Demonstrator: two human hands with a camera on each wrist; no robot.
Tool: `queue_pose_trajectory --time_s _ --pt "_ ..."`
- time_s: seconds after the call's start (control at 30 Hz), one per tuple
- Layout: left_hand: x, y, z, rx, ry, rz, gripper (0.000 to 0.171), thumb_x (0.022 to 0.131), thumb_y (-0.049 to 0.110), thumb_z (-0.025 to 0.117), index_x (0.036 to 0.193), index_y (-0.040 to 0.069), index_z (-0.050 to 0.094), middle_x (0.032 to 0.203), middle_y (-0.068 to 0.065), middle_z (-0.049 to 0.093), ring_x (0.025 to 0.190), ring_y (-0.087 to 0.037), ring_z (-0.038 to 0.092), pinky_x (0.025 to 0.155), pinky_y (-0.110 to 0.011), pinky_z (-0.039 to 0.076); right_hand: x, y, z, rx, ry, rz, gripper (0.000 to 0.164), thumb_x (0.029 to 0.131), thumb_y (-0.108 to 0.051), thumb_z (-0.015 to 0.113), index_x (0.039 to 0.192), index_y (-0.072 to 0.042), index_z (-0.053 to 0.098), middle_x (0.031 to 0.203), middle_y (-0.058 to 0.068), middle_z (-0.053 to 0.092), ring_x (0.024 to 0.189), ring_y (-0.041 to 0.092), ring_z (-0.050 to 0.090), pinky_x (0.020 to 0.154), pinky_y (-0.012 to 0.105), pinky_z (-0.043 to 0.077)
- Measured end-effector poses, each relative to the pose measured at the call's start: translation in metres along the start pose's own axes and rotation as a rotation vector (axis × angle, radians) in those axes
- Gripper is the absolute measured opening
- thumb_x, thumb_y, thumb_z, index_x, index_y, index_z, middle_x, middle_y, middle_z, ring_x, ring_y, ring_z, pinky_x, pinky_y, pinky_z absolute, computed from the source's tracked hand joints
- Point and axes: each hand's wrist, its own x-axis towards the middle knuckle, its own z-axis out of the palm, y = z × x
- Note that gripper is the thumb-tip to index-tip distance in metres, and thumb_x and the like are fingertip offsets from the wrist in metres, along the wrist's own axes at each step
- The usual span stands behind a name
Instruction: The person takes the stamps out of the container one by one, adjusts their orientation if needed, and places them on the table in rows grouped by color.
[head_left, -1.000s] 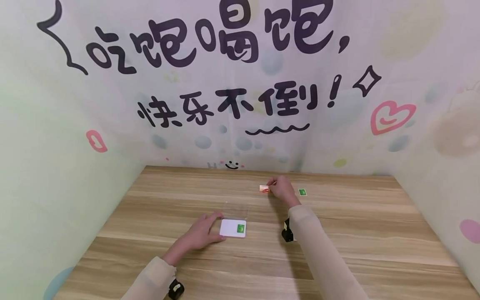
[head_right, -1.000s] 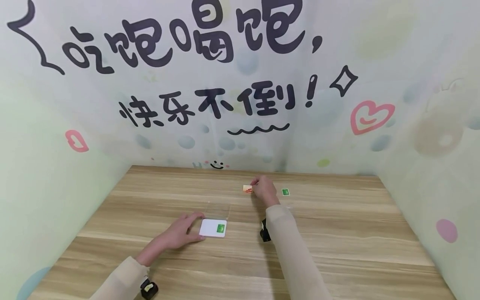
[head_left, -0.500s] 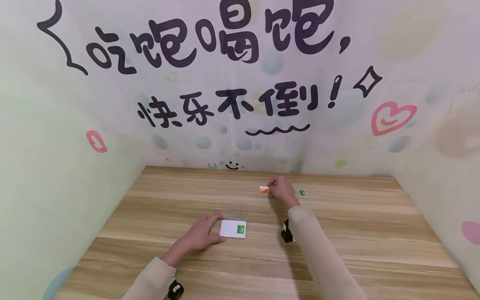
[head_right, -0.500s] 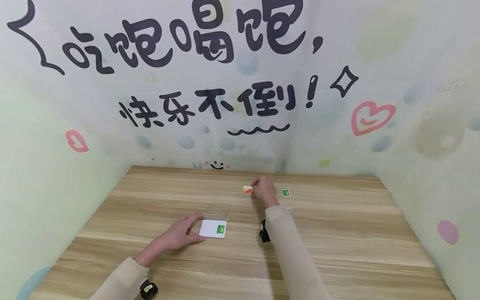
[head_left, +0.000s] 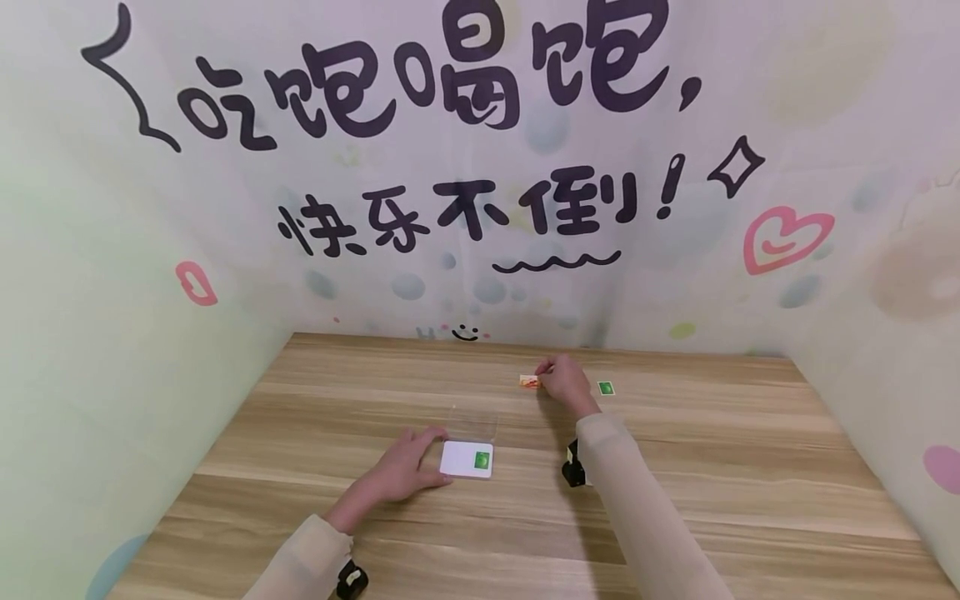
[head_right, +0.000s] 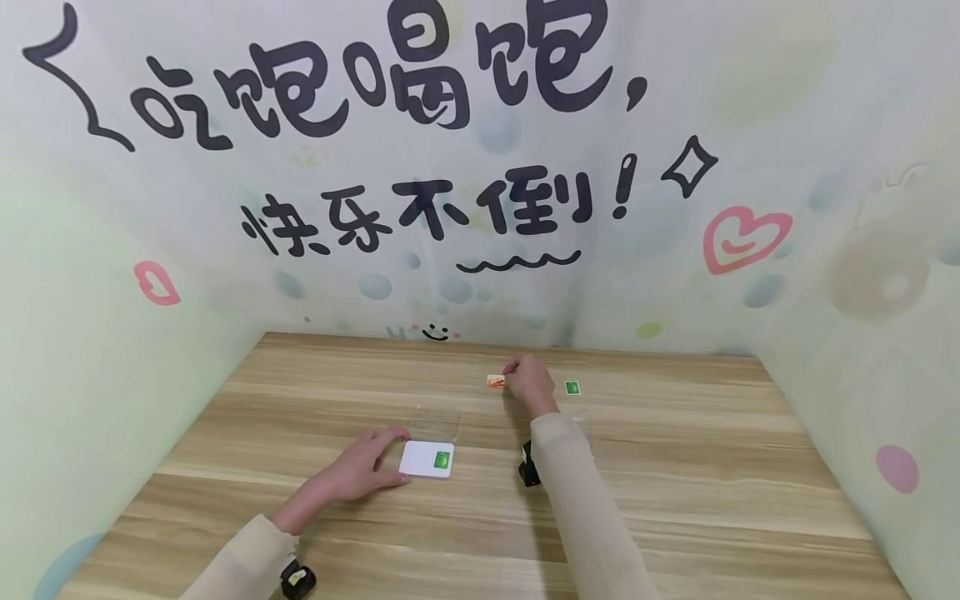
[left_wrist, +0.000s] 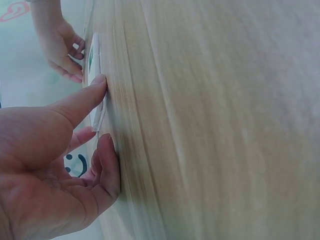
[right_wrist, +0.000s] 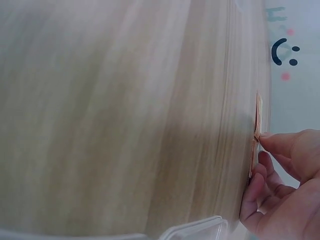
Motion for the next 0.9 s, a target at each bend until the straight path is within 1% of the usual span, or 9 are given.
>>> queue_pose_trajectory --time_s 0.17,0.3,0.37,0.57,0.7,0.9 --pt "0.0007 -0.0022 0.0013 0.004 -0.002 -0.002 0.059 0.088 0.024 0.087 0.137 0.010 0.058 0.114 -0.019 0.058 0.093 -0.026 0.051 0.086 -0.051 0.049 0.0002 -0.0005 -0.0023 0.038 -0.008 0.002 0.016 0.102 -0.006 0.060 0.105 0.000 0.074 0.105 0.014 0.070 0.089 0.025 0.059 0.076 0.035 0.046" --pt "0.0013 -0.0029 0.0018 0.010 -0.004 -0.002 0.059 0.089 0.025 0.087 0.138 0.010 0.058 0.116 -0.019 0.059 0.094 -0.025 0.051 0.087 -0.051 0.049 0.0015 0.0003 -0.0036 0.075 -0.013 -0.001 0.014 0.102 -0.007 0.063 0.106 0.002 0.074 0.098 0.013 0.069 0.082 0.021 0.057 0.068 0.028 0.044" --pt "0.0011 -0.0023 0.0013 0.010 -0.003 0.000 0.060 0.089 0.026 0.087 0.138 0.010 0.058 0.117 -0.019 0.061 0.095 -0.026 0.051 0.087 -0.052 0.049 0.0020 0.0003 -0.0041 0.085 -0.013 -0.002 0.014 0.102 -0.007 0.065 0.106 0.003 0.073 0.096 0.013 0.069 0.080 0.020 0.057 0.067 0.027 0.044" --pt "0.0002 0.0000 -0.0002 0.003 0.003 0.007 0.059 0.089 0.024 0.087 0.137 0.009 0.058 0.119 -0.021 0.062 0.097 -0.027 0.053 0.089 -0.054 0.050 0.0018 0.0014 -0.0061 0.087 -0.013 -0.026 0.014 0.101 -0.007 0.067 0.106 0.005 0.073 0.101 0.018 0.071 0.085 0.023 0.061 0.072 0.030 0.049" --pt "0.0000 0.0006 -0.0004 0.001 0.002 0.005 0.058 0.088 0.024 0.087 0.137 0.009 0.058 0.118 -0.021 0.061 0.096 -0.027 0.053 0.088 -0.054 0.050 0.0023 0.0027 -0.0066 0.088 -0.008 -0.021 0.015 0.102 -0.010 0.067 0.107 0.003 0.073 0.105 0.018 0.071 0.088 0.023 0.061 0.076 0.033 0.050" --pt "0.0007 -0.0008 -0.0004 0.005 -0.003 0.004 0.059 0.088 0.025 0.087 0.137 0.009 0.058 0.119 -0.021 0.061 0.096 -0.028 0.053 0.089 -0.054 0.050 0.0003 0.0040 -0.0076 0.089 -0.006 -0.029 0.016 0.102 -0.011 0.067 0.107 0.004 0.072 0.104 0.018 0.071 0.087 0.023 0.061 0.073 0.031 0.049"
